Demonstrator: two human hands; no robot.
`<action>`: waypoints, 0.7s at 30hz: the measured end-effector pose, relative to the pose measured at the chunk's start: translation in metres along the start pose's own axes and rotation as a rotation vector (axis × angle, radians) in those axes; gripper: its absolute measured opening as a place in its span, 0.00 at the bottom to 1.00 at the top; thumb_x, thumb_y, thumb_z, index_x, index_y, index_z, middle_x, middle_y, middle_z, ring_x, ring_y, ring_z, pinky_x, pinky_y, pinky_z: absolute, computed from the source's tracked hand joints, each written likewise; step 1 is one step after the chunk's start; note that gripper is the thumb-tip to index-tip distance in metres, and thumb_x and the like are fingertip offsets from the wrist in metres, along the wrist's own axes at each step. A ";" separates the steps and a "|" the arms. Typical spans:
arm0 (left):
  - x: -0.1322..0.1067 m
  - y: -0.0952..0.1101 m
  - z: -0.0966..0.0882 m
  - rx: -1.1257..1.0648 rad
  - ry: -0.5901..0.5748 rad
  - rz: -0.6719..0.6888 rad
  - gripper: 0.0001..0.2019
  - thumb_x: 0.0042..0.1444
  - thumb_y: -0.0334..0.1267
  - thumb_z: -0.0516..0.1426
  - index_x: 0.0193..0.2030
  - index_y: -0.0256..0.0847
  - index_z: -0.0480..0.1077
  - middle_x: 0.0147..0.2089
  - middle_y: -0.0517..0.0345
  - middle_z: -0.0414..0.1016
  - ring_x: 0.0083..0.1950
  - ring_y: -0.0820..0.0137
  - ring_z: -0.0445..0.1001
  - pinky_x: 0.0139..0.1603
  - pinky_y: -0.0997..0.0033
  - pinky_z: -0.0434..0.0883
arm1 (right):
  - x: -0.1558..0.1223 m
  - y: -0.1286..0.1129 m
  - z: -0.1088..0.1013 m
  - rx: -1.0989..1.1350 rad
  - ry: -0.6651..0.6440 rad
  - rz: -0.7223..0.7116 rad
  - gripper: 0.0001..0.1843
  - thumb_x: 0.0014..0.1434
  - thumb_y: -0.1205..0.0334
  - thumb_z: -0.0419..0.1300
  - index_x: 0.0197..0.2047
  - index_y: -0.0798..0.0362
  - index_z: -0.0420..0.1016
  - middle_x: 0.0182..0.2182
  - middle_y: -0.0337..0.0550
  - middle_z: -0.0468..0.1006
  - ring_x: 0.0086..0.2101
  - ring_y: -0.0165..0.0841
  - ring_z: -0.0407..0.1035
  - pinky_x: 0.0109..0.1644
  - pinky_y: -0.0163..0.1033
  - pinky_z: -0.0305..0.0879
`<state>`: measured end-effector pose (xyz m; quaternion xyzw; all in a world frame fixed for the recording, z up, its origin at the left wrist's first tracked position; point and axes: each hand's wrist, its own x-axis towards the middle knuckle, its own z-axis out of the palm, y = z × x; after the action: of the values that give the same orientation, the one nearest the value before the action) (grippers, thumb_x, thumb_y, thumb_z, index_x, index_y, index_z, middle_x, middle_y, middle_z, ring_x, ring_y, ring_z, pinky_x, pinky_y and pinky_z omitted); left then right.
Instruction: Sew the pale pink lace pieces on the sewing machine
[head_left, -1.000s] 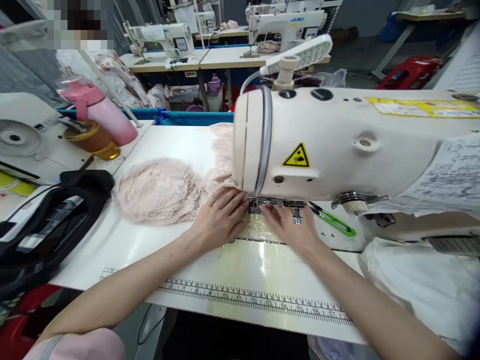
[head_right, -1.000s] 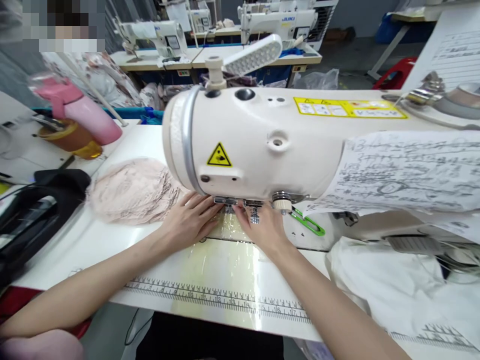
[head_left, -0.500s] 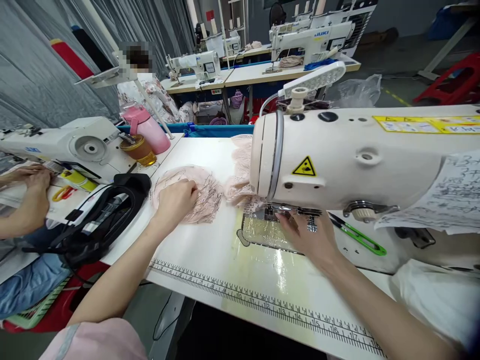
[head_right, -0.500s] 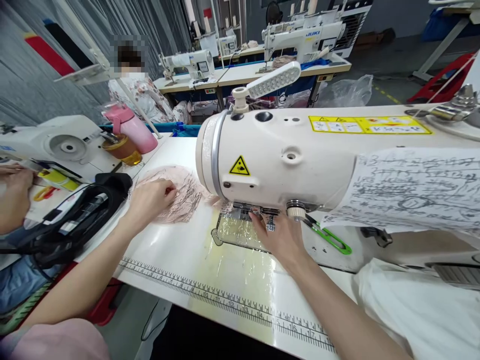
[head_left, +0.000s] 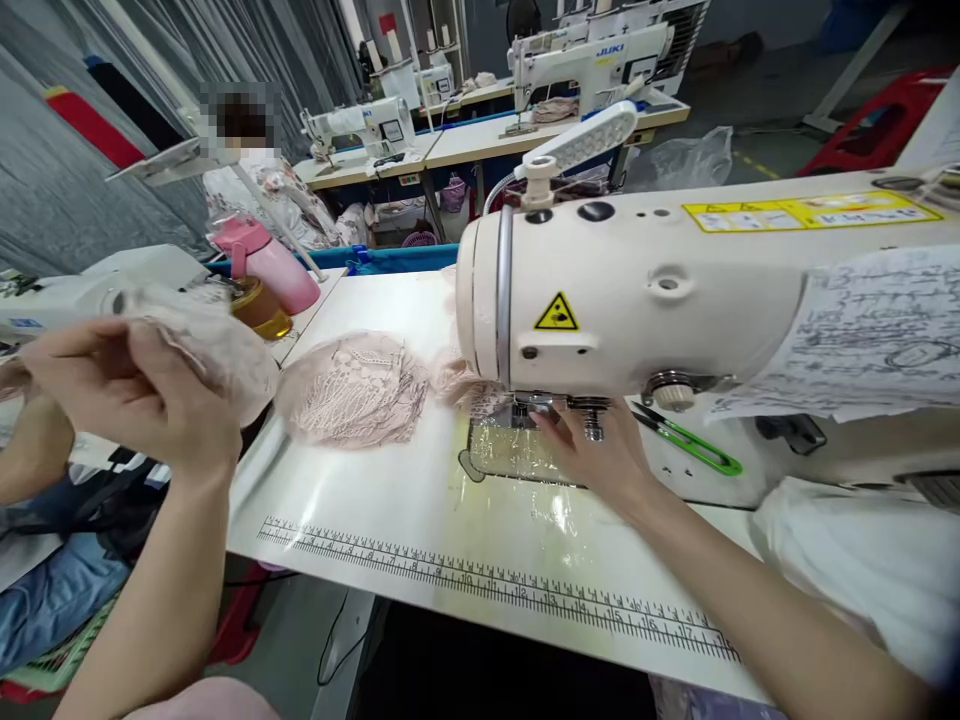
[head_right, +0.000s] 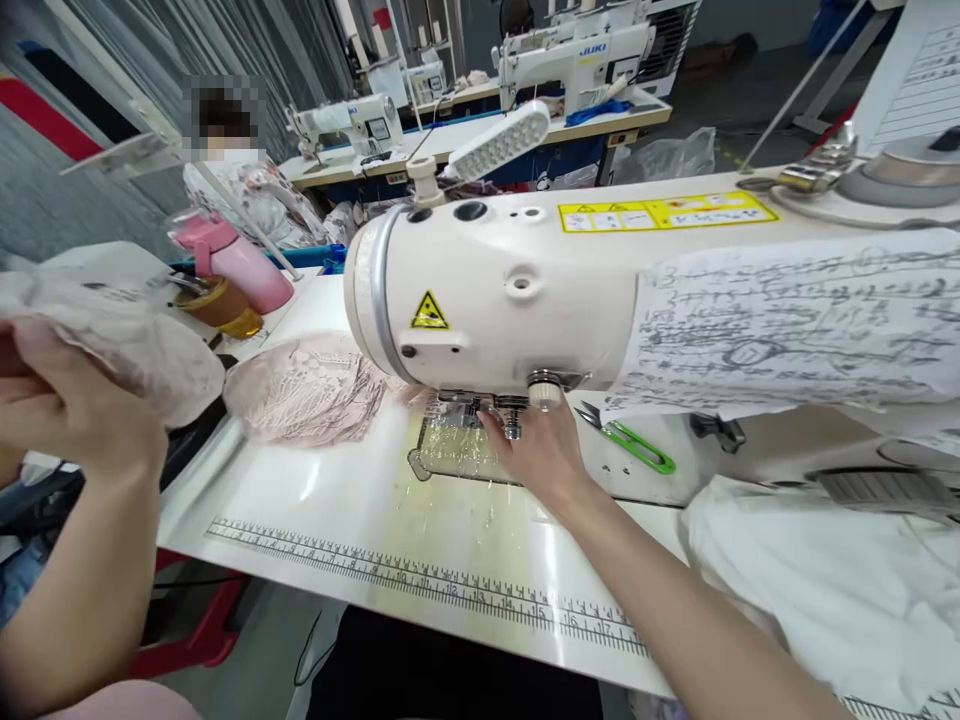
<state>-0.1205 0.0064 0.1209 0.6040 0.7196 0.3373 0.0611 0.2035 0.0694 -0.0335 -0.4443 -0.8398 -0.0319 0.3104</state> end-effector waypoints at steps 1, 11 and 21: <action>-0.006 0.007 0.001 -0.040 -0.020 0.006 0.12 0.54 0.51 0.57 0.40 0.49 0.72 0.28 0.63 0.76 0.34 0.63 0.77 0.30 0.65 0.73 | 0.000 -0.001 0.001 -0.001 0.015 0.019 0.20 0.67 0.54 0.48 0.36 0.48 0.80 0.23 0.45 0.76 0.30 0.40 0.67 0.49 0.55 0.64; -0.036 0.053 0.068 -0.362 -0.426 0.075 0.10 0.61 0.49 0.55 0.42 0.46 0.68 0.29 0.63 0.74 0.27 0.71 0.72 0.25 0.71 0.68 | 0.005 -0.005 -0.008 -0.054 0.014 0.019 0.15 0.64 0.59 0.55 0.31 0.52 0.81 0.31 0.47 0.81 0.40 0.40 0.70 0.50 0.46 0.63; -0.059 0.045 0.142 0.286 -0.256 0.911 0.13 0.67 0.37 0.50 0.50 0.36 0.72 0.51 0.49 0.79 0.53 0.59 0.76 0.50 0.59 0.76 | 0.003 -0.005 -0.010 -0.020 0.002 0.001 0.15 0.58 0.71 0.51 0.33 0.51 0.80 0.29 0.44 0.79 0.37 0.37 0.70 0.46 0.43 0.61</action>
<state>0.0028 0.0129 0.0183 0.8961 0.4081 0.1507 -0.0880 0.2034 0.0646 -0.0226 -0.4477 -0.8389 -0.0408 0.3068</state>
